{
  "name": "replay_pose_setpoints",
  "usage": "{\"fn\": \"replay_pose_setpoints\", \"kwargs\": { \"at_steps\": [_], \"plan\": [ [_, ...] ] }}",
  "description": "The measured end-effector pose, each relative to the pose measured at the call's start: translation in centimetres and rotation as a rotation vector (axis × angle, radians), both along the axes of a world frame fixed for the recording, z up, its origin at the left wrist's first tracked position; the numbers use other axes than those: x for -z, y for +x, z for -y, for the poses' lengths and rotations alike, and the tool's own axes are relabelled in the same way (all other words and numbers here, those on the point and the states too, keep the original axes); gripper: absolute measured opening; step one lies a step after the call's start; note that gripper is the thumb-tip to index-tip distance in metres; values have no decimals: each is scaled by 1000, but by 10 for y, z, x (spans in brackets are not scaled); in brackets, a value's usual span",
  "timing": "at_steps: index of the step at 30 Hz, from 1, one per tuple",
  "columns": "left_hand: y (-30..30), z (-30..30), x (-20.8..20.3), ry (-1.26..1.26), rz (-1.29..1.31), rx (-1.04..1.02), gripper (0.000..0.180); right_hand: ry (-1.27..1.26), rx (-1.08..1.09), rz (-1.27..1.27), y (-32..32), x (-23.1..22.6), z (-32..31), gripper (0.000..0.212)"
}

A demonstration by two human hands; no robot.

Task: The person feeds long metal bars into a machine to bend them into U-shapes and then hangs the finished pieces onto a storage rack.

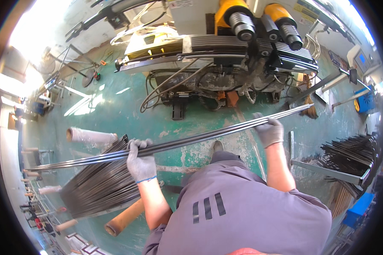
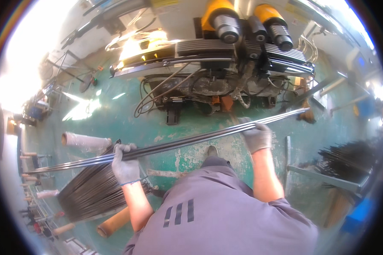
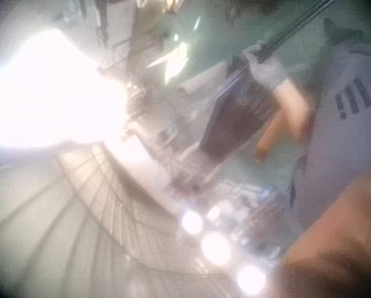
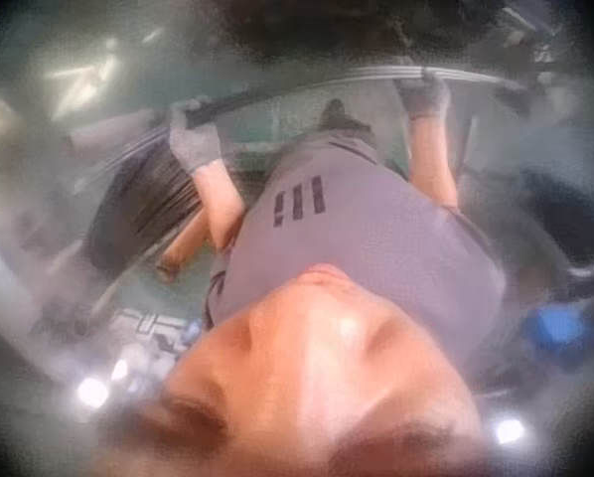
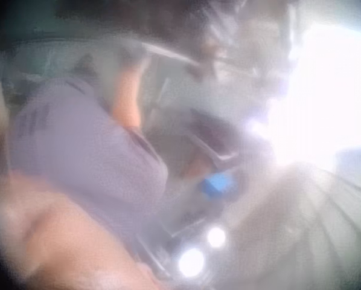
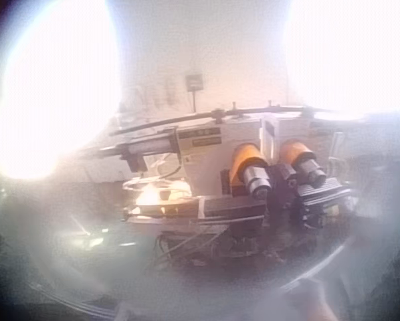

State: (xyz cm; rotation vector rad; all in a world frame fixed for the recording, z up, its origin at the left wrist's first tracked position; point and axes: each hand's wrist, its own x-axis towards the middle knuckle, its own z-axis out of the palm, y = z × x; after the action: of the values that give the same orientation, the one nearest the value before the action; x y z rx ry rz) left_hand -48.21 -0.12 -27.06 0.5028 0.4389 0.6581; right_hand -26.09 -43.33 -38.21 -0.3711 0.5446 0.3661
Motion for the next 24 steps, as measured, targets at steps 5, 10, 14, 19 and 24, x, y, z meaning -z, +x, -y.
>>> {"fn": "replay_pose_setpoints", "kwargs": {
  "at_steps": [5,10,14,19,24],
  "plan": [
    [102,30,-47,91,40,251,20,-159,171,-133,42,-47,-46,26],
    [142,-63,-73,198,142,314,33,-222,273,82,101,-53,-15,18],
    [184,-100,-70,241,110,242,26,-302,424,133,141,-77,-27,24],
    [251,-146,-45,229,-2,184,22,-438,488,34,204,-94,-76,35],
    [323,-186,-24,159,-31,265,17,-575,534,82,256,-98,-112,24]
  ]
}}
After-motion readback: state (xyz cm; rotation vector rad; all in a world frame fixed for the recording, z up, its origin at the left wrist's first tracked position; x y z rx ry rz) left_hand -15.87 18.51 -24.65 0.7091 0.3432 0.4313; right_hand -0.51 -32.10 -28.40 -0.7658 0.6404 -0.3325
